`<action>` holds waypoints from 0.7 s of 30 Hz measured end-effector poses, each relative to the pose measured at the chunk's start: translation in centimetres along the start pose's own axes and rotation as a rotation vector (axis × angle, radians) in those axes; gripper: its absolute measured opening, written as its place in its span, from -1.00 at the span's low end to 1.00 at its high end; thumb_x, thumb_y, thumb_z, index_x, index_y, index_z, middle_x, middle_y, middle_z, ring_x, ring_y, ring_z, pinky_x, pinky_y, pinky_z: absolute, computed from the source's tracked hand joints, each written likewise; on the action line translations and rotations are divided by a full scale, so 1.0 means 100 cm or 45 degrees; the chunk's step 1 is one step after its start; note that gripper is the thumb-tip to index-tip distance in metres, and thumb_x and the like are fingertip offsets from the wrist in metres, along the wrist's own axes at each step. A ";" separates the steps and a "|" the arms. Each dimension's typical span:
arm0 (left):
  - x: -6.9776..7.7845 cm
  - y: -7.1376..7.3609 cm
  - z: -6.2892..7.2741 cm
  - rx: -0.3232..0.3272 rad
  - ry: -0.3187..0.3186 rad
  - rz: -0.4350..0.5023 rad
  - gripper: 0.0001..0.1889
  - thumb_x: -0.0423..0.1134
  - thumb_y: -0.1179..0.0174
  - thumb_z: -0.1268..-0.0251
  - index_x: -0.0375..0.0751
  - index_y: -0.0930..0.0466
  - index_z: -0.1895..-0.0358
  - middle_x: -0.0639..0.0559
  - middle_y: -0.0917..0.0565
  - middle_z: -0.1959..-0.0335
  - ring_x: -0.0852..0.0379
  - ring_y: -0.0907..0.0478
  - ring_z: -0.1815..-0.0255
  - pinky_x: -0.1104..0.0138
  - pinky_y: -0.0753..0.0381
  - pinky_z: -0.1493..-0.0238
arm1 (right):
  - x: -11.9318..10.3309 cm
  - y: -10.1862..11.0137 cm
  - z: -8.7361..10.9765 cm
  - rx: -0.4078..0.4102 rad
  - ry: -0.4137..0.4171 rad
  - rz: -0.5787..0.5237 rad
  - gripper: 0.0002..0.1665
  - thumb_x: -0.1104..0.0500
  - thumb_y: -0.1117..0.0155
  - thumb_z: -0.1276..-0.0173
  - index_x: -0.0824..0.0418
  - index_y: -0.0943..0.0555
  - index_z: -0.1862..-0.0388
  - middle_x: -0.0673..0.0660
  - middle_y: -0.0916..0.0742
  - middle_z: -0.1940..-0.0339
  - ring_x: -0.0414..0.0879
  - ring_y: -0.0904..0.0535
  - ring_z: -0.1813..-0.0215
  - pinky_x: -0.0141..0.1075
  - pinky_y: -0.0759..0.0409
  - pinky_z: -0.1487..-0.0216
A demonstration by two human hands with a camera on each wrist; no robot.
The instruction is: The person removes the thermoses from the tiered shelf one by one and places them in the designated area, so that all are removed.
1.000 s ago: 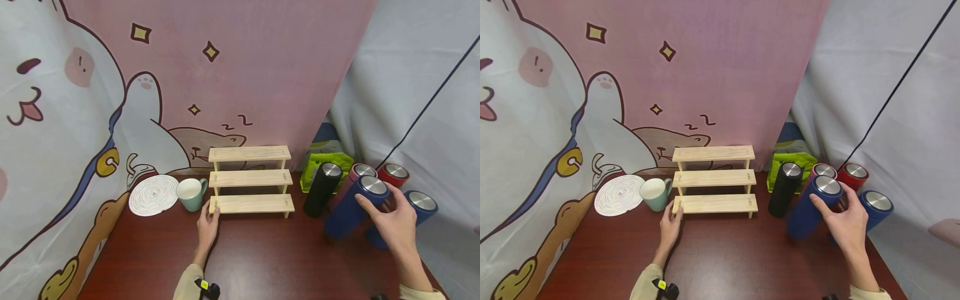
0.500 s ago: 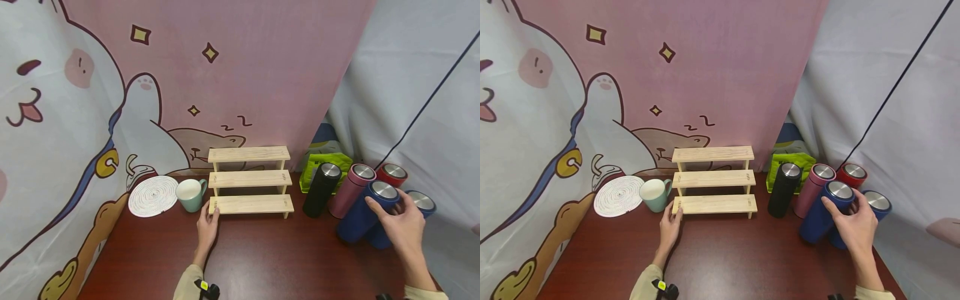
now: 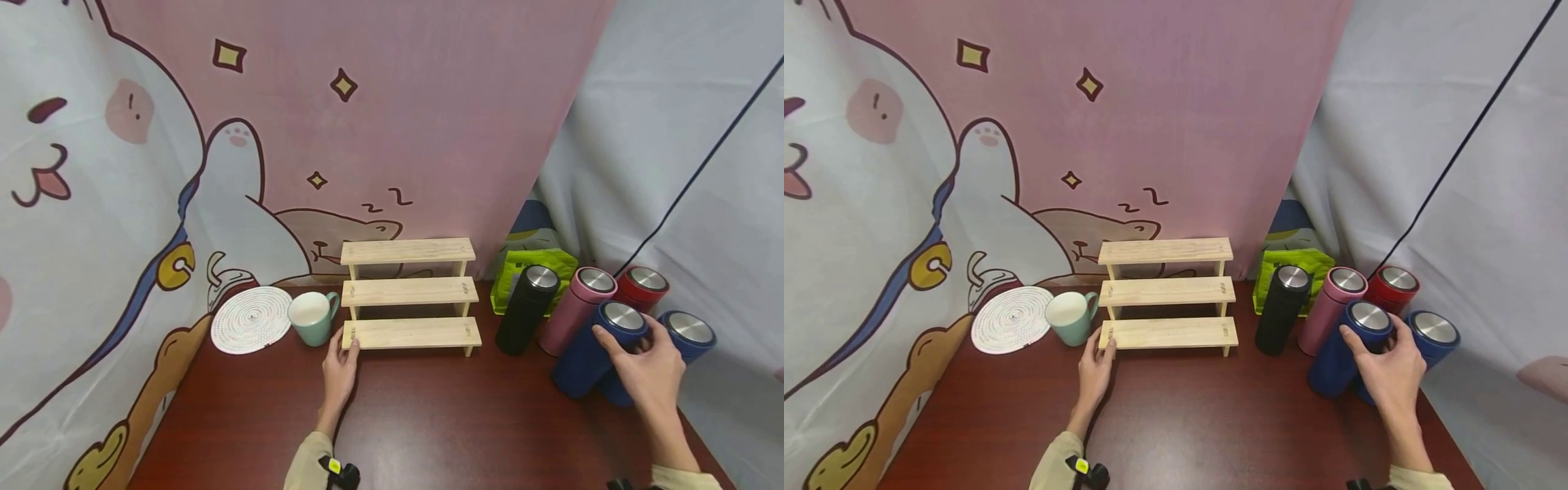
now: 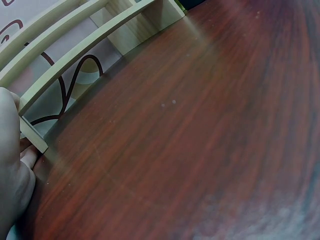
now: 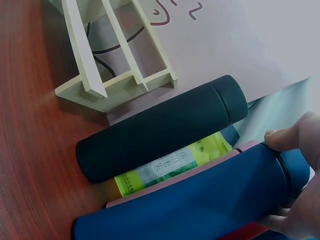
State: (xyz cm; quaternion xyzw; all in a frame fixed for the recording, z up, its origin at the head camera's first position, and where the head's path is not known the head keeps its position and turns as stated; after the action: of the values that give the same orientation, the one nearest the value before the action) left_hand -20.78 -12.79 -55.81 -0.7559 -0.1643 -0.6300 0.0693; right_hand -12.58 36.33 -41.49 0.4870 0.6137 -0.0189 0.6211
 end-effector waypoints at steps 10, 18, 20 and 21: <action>0.002 0.005 -0.001 -0.013 0.009 -0.009 -0.48 -0.32 -0.21 -0.47 -0.39 -0.39 -0.42 -0.38 -0.60 -0.25 -0.20 -0.56 -0.29 -0.03 -0.59 -0.29 | -0.003 -0.005 -0.002 -0.059 0.015 0.038 0.02 -0.09 -0.48 -0.27 0.26 -0.25 -0.57 0.48 -0.50 -0.40 0.40 -0.48 -0.36 0.12 -0.41 -0.47; -0.015 0.001 -0.002 -0.007 0.059 0.017 -0.45 -0.27 -0.20 -0.49 -0.32 -0.34 -0.47 -0.38 -0.51 -0.35 -0.26 -0.50 -0.35 -0.05 -0.54 -0.35 | -0.016 0.002 -0.002 0.041 0.154 0.016 -0.12 -0.01 -0.52 -0.23 0.13 -0.41 -0.49 0.29 -0.62 -0.35 -0.01 -0.56 -0.37 -0.79 -0.21 -0.15; -0.019 0.002 -0.003 -0.026 0.069 -0.010 -0.43 -0.25 -0.20 -0.50 -0.31 -0.32 -0.48 -0.37 -0.49 -0.37 -0.25 -0.50 -0.35 -0.04 -0.54 -0.35 | -0.023 0.004 -0.004 0.079 0.219 -0.009 -0.16 0.01 -0.53 -0.23 0.12 -0.45 -0.46 0.24 -0.64 -0.34 -0.43 -0.49 -0.34 -0.81 -0.20 -0.19; -0.019 0.003 -0.003 -0.040 0.072 -0.032 -0.42 -0.24 -0.20 -0.50 -0.31 -0.30 -0.48 -0.37 -0.49 -0.37 -0.24 -0.50 -0.36 -0.04 -0.54 -0.35 | -0.026 0.006 -0.004 0.100 0.255 -0.026 -0.18 0.03 -0.54 -0.21 0.12 -0.47 -0.44 0.22 -0.65 -0.33 -0.61 -0.43 -0.28 -0.79 -0.22 -0.22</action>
State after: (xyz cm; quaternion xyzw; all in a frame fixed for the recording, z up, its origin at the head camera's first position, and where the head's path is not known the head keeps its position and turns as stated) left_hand -21.27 -13.45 -57.56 -0.7367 -0.1620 -0.6543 0.0542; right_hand -13.19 35.40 -38.99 0.5040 0.6764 -0.0006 0.5371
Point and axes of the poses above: each hand's wrist, its own z-axis away from the middle knuckle, its own y-axis out of the back of the hand, x = y × z, the point moved 4 cm from there along -z, towards the middle knuckle
